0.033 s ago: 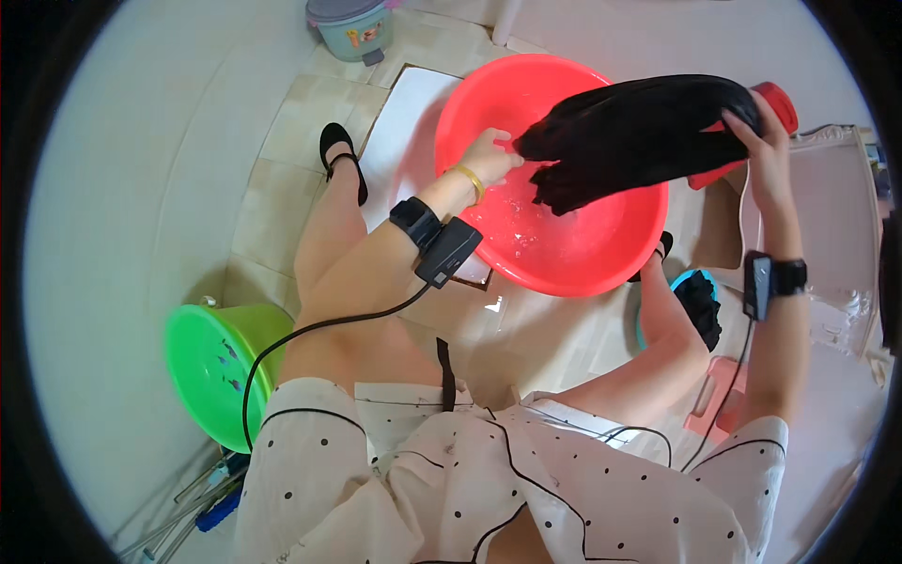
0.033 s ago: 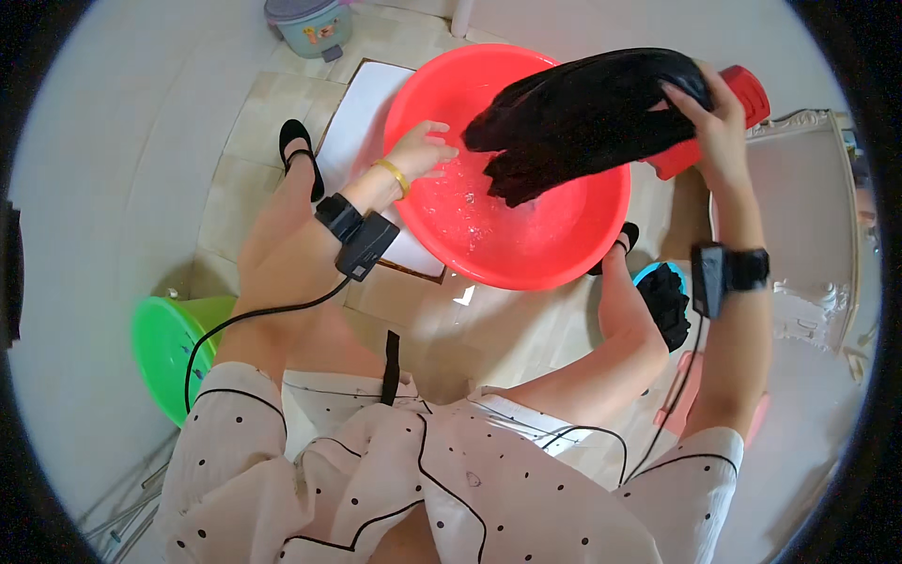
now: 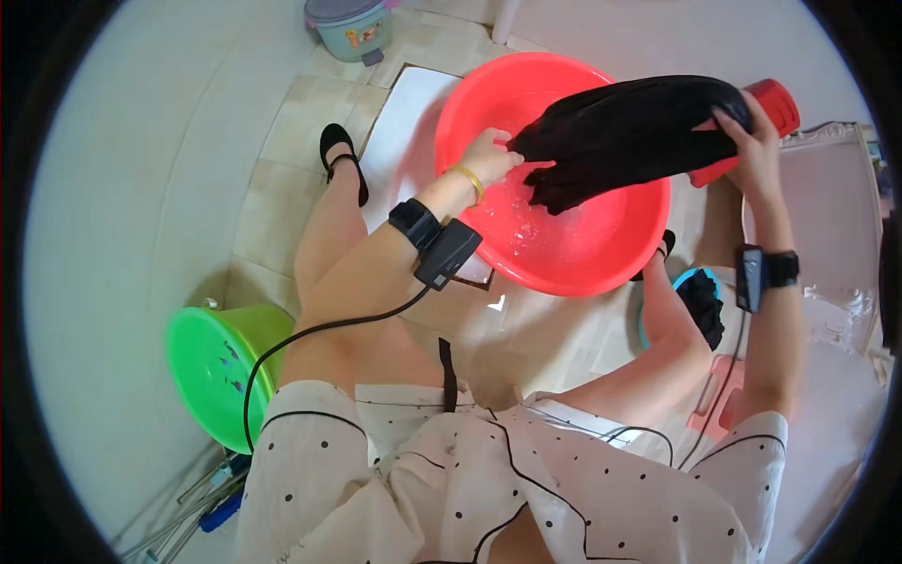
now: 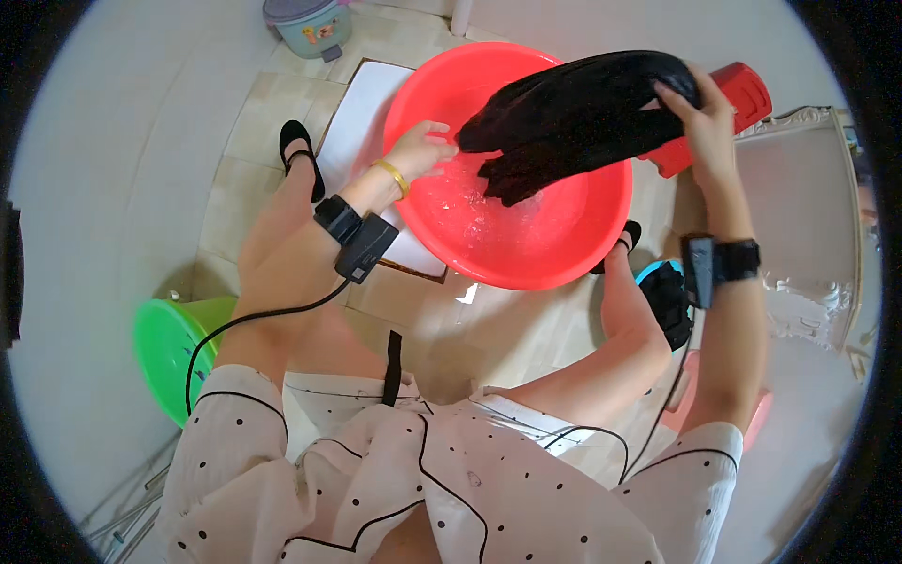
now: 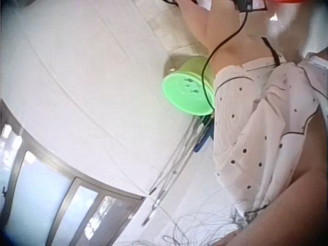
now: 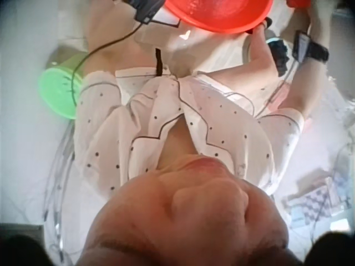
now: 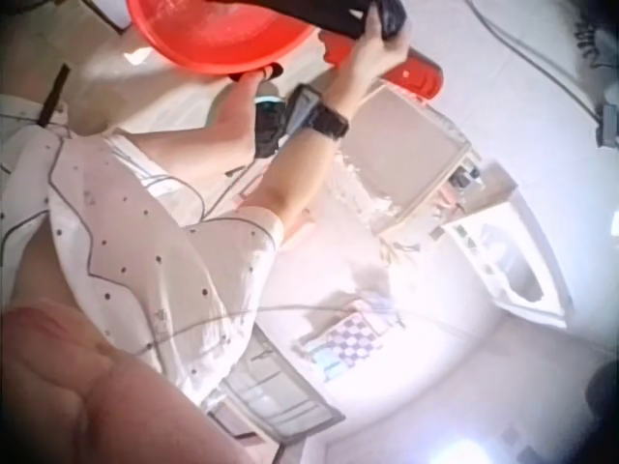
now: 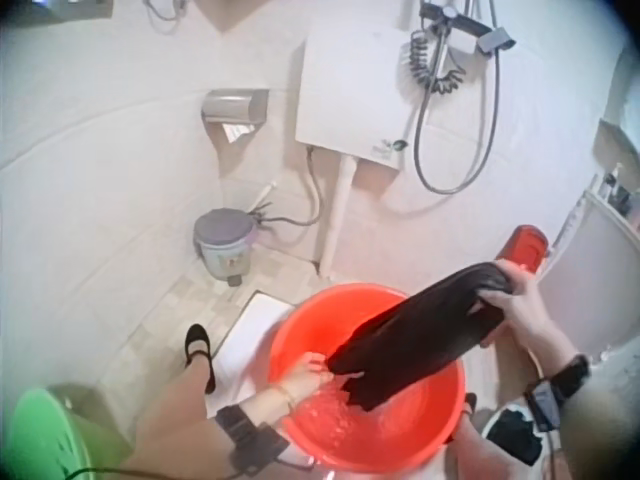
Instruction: Washing black clothing by hand in a basin in the bathroom.
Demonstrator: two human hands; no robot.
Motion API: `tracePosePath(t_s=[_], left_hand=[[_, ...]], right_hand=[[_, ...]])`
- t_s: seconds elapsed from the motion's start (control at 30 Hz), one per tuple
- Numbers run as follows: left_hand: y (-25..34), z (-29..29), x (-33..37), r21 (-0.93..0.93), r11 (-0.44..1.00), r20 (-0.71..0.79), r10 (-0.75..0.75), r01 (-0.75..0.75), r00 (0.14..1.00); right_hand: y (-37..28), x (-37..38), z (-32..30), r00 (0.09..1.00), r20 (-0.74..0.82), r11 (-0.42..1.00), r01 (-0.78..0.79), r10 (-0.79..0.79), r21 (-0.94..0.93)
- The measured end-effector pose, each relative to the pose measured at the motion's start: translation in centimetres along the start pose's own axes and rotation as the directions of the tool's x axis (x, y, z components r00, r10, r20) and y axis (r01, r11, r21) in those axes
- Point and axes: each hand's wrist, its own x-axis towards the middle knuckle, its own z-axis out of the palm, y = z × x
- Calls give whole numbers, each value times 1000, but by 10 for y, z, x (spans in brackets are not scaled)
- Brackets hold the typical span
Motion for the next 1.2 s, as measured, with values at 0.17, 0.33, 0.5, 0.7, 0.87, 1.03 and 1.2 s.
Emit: tracePosePath(t_s=[0.17,0.33,0.5,0.7,0.87,1.03,1.2], left_hand=[[-13,-2,13,38,996,-15,80,-80,997],[-8,4,11,42,982,-27,185,-184,982],[26,5,-15,3,978,-36,209,-209,977],[16,-5,-8,-150,960,-133,217,-236,967],[27,2,-9,-261,961,-54,87,-98,995],[23,-11,-13,-190,978,-48,72,-80,996],[5,0,-7,39,986,42,160,-162,986]], right_hand=[[142,-19,66,988,137,958,-29,71,-284],[227,-84,132,811,317,547,-4,491,-837],[248,-76,172,636,286,323,61,717,-945],[249,-42,297,796,515,801,63,319,-595],[292,-57,302,628,647,799,67,432,-598],[228,-63,254,784,607,988,-151,134,-23],[98,-47,133,845,526,945,-244,96,219]])
